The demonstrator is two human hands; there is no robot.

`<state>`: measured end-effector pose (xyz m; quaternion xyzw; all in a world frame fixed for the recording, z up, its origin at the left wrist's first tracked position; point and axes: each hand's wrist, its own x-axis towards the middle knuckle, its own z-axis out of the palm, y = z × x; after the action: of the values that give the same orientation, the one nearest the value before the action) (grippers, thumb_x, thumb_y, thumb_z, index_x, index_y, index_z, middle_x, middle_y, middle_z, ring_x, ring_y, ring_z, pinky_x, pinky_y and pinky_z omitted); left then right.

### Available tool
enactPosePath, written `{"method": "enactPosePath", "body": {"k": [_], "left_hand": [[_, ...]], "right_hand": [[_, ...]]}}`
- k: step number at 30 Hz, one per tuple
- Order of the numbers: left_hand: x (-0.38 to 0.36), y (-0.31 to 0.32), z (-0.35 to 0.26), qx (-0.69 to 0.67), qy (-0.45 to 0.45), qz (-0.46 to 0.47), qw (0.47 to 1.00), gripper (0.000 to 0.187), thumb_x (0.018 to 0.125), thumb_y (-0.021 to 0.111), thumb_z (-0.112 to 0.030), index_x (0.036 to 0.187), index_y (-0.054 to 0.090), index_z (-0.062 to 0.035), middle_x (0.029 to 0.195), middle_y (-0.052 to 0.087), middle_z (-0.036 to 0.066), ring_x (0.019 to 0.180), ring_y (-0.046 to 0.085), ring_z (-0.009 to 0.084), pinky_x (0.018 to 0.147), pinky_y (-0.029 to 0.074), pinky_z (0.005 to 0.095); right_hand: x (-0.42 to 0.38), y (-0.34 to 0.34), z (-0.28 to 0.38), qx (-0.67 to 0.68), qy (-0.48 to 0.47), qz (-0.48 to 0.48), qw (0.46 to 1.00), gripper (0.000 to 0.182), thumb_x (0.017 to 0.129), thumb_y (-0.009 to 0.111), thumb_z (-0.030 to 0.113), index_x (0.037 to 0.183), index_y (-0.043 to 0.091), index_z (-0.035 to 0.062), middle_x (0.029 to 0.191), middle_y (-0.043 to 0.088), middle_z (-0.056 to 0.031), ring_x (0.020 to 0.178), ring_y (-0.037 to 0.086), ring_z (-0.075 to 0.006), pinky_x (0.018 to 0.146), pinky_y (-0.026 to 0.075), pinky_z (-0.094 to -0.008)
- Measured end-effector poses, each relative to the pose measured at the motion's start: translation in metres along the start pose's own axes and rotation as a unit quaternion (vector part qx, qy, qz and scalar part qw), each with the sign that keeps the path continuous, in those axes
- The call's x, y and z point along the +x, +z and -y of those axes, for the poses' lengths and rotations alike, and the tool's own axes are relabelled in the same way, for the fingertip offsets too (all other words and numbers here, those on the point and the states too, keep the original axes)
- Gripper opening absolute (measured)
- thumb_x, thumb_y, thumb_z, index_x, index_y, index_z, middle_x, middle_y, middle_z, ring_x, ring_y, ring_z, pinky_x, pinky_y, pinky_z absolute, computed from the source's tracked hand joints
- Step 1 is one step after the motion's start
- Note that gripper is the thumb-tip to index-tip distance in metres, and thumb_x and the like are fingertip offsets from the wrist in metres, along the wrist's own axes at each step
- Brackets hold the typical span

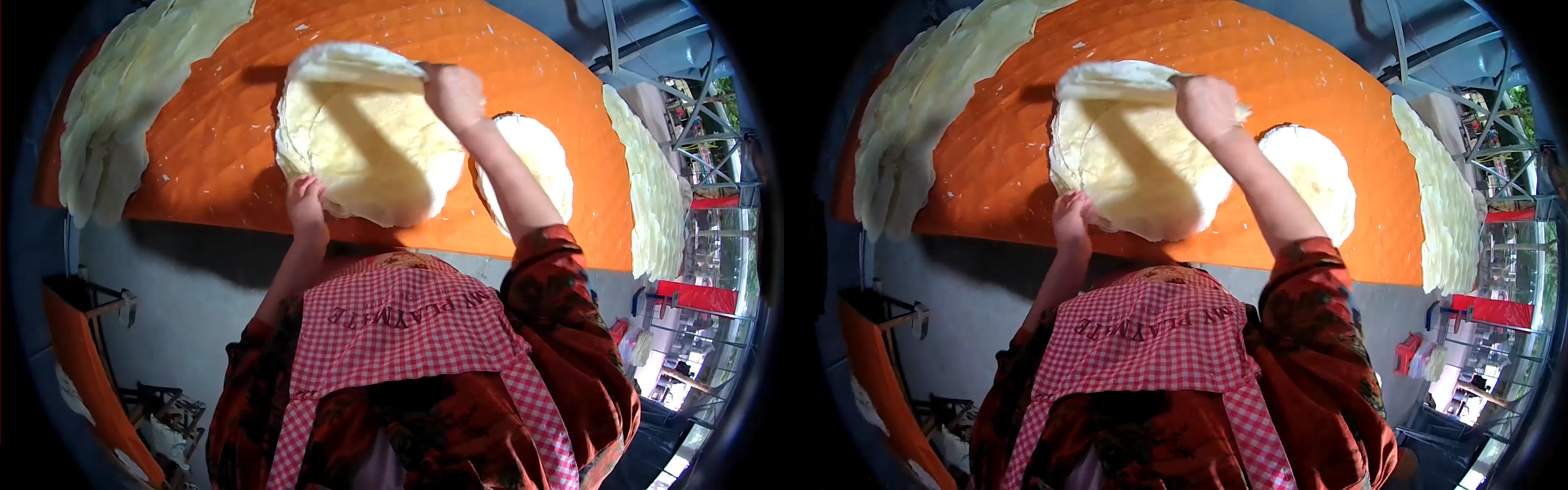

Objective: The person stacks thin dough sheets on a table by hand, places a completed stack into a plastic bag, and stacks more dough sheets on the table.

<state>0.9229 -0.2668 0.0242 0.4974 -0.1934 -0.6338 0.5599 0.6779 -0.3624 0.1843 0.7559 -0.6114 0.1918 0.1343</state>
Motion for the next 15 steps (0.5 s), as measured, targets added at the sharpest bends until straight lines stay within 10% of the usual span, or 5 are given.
{"method": "enactPosePath", "body": {"k": [3, 7, 15], "left_hand": [[-0.026, -0.018, -0.002, 0.058, -0.032, -0.045, 0.997, 0.020, 0.089, 0.055, -0.007, 0.107, 0.046, -0.0036, 0.102, 0.055, 0.008, 0.093, 0.056, 0.0184, 0.080, 0.049, 0.0311], [-0.048, -0.028, 0.021, -0.004, -0.302, 0.071, 0.951, 0.026, 0.091, 0.054, -0.014, 0.112, 0.044, -0.0021, 0.107, 0.055, 0.014, 0.101, 0.057, 0.0263, 0.089, 0.048, 0.0371], [-0.050, 0.005, 0.031, -0.027, -0.322, 0.182, 0.929, 0.033, 0.094, 0.049, -0.017, 0.122, 0.043, 0.0009, 0.119, 0.054, 0.016, 0.112, 0.055, 0.0281, 0.099, 0.045, 0.0415]], "right_hand": [[-0.028, -0.040, 0.015, -0.008, -0.044, -0.048, 0.998, 0.024, 0.077, 0.054, 0.004, 0.091, 0.071, 0.0130, 0.075, 0.067, -0.0104, 0.062, 0.064, -0.0273, 0.054, 0.049, -0.0382], [-0.128, 0.032, 0.016, 0.004, -0.047, 0.050, 0.998, 0.025, 0.072, 0.055, 0.004, 0.091, 0.069, 0.0135, 0.078, 0.067, -0.0088, 0.065, 0.065, -0.0257, 0.056, 0.051, -0.0358], [-0.163, 0.062, 0.014, 0.029, 0.048, 0.207, 0.977, 0.022, 0.071, 0.054, 0.005, 0.090, 0.064, 0.0100, 0.085, 0.066, -0.0111, 0.072, 0.065, -0.0257, 0.059, 0.052, -0.0374]]}}
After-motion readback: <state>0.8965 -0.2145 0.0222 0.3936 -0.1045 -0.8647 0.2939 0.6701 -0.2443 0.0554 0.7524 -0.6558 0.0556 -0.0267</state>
